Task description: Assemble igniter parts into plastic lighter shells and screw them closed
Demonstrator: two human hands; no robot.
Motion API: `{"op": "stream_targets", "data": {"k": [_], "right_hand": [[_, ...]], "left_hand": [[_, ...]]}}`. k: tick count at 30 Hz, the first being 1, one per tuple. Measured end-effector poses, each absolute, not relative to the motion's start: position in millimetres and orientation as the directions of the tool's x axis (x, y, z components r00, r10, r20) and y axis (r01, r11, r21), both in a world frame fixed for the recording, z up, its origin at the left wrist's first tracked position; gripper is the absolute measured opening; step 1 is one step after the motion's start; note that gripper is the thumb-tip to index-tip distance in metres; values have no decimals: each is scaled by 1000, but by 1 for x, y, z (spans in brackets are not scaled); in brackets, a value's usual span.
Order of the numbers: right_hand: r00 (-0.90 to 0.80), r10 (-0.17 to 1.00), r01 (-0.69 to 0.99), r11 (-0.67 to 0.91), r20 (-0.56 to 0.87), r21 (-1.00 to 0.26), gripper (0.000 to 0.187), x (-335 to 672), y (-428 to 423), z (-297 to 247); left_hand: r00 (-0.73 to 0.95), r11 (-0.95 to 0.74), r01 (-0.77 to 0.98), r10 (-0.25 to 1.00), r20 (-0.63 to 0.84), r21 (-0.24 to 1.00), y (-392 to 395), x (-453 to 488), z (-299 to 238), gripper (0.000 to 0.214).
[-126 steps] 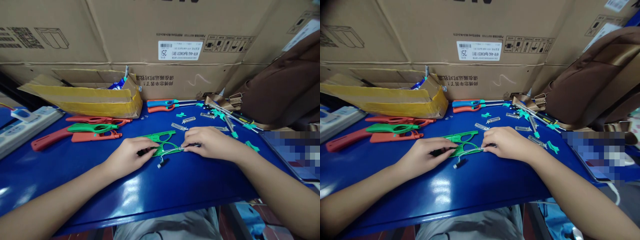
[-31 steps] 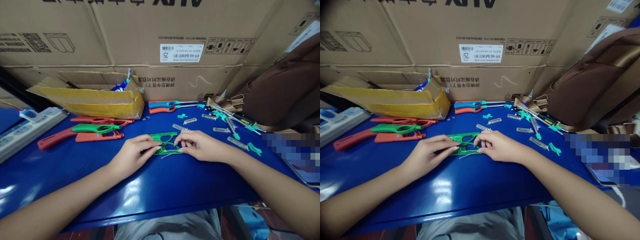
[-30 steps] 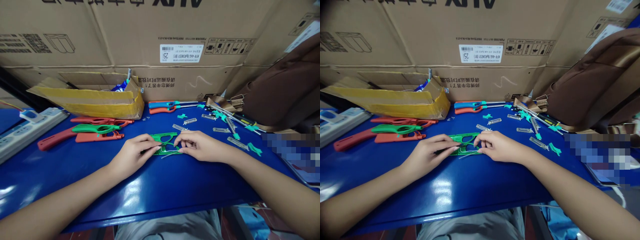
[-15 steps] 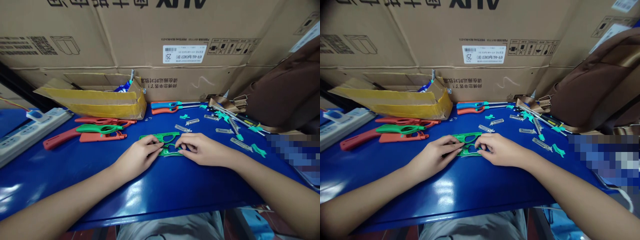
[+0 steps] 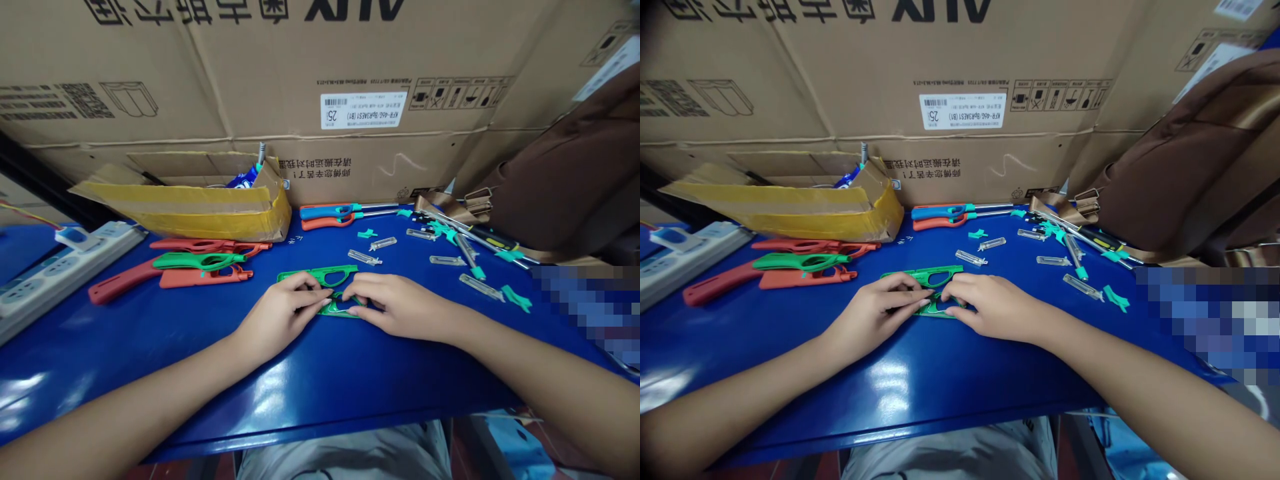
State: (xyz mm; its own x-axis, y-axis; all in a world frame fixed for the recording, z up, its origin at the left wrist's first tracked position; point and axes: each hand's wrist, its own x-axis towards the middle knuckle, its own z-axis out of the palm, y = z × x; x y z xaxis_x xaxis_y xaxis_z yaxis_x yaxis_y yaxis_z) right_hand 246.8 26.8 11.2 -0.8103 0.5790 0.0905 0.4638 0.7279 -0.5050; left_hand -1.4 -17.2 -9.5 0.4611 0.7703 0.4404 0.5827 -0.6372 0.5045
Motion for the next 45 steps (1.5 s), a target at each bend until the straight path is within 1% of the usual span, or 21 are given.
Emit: {"op": "stream_targets", "data": {"k": [6, 11, 14, 18, 22, 25, 31, 34, 38, 42, 43, 45], "right_hand": [[-768, 620, 501, 737, 160, -454, 16, 242, 23, 8], [-776, 606, 506, 764, 176, -400, 15, 239, 21, 5], [-788, 585, 503, 790, 189, -350, 15, 238, 21, 4], [-810, 550, 503, 830, 206, -240, 19, 240, 21, 7], [-842, 512, 496, 859, 167, -129, 22, 240, 21, 11], [-848, 505, 494, 863, 160, -104, 25, 240, 20, 12], [-864, 480, 481, 876, 153, -38, 27, 239, 17, 14], [-863, 482, 483, 875, 150, -33, 25, 238, 18, 14], [-852, 501, 498, 865, 151, -62, 26, 237, 20, 11], [-840, 520, 517, 854, 157, -66, 28, 235, 20, 9], [-838, 520, 514, 854, 163, -80, 28, 234, 19, 9], [-827, 529, 508, 848, 192, -150, 26, 234, 19, 10]], "left_hand": [[520, -617, 581, 783, 342, 530, -22, 2, -3, 27], [581, -632, 569, 762, 287, 526, -26, 2, 1, 40], [600, -639, 561, 752, 273, 526, -26, 0, 0, 42], [574, -644, 549, 754, 319, 533, -24, -3, -3, 40], [537, -650, 568, 757, 371, 505, -23, -4, -6, 33], [540, -672, 565, 740, 402, 479, -23, -5, -8, 28], [587, -721, 563, 693, 419, 404, -23, -4, -6, 27], [587, -725, 566, 689, 426, 393, -23, -2, -5, 24], [578, -708, 593, 705, 410, 383, -22, -2, -5, 24], [594, -708, 622, 705, 387, 334, -25, -2, -4, 23], [597, -704, 635, 709, 376, 319, -25, -2, -3, 23], [597, -688, 660, 724, 345, 301, -26, -3, 0, 23]]}}
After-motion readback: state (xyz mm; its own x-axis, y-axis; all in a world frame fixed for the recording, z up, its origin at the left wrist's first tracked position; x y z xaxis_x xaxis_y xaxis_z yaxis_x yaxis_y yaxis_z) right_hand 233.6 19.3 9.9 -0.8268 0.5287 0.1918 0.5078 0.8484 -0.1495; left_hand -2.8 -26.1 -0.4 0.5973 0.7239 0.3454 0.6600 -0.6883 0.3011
